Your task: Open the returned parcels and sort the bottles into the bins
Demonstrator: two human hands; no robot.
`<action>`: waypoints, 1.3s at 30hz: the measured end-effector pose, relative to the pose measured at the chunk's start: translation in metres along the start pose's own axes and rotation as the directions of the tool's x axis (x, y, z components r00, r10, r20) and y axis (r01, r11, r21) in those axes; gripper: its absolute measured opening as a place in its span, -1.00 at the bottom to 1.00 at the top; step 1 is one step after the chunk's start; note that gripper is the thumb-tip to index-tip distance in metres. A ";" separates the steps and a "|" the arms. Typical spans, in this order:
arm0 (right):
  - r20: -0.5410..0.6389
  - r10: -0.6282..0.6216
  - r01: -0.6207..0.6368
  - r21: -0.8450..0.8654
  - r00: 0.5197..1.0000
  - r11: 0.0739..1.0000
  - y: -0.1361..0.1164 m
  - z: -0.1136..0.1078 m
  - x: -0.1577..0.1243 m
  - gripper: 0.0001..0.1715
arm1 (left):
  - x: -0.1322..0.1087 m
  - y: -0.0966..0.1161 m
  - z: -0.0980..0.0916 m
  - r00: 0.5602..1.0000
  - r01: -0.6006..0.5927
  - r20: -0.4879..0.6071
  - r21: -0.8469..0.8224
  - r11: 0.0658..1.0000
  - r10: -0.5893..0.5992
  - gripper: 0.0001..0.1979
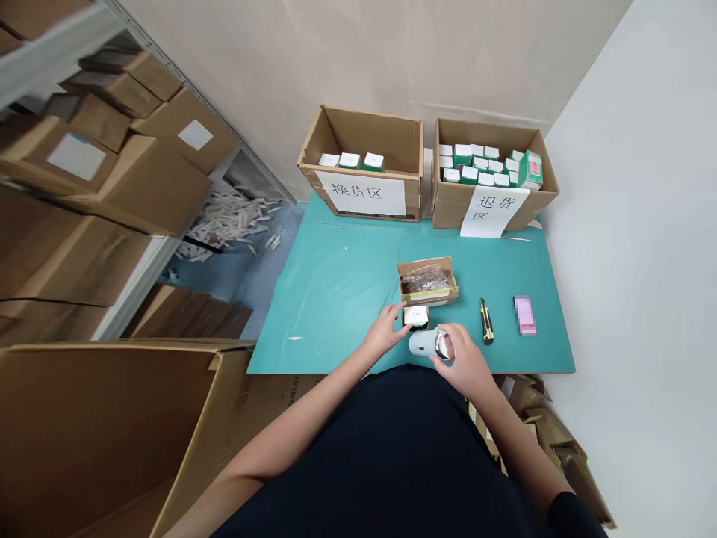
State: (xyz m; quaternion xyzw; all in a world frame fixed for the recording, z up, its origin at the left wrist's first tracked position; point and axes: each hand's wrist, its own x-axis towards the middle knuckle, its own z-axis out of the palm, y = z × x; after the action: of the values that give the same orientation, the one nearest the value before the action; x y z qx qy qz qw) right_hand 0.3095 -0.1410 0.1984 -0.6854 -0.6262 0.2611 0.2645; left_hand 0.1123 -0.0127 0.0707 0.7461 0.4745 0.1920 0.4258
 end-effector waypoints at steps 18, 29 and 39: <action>0.006 -0.072 0.072 -0.098 0.997 0.993 0.009 0.007 0.014 -0.39 | 0.028 -0.025 0.002 0.893 -0.447 0.216 0.327 0.833 0.395 -0.80; -0.101 -0.196 0.176 -0.174 0.975 0.969 0.006 0.011 0.016 -0.35 | 0.036 -0.031 0.003 0.906 -0.422 0.091 0.257 0.870 0.413 -0.70; -0.084 -0.290 0.257 -0.277 0.953 0.926 0.010 0.023 0.037 -0.38 | 0.041 -0.017 0.013 0.992 -0.125 0.002 0.120 0.985 0.126 -0.76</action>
State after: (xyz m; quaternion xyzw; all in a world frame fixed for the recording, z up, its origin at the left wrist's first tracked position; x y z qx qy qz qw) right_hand 0.3038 -0.1045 0.1737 -0.6349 -0.7272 0.0937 0.2433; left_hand 0.1314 0.0200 0.0448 0.7981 0.4384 0.1917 0.3662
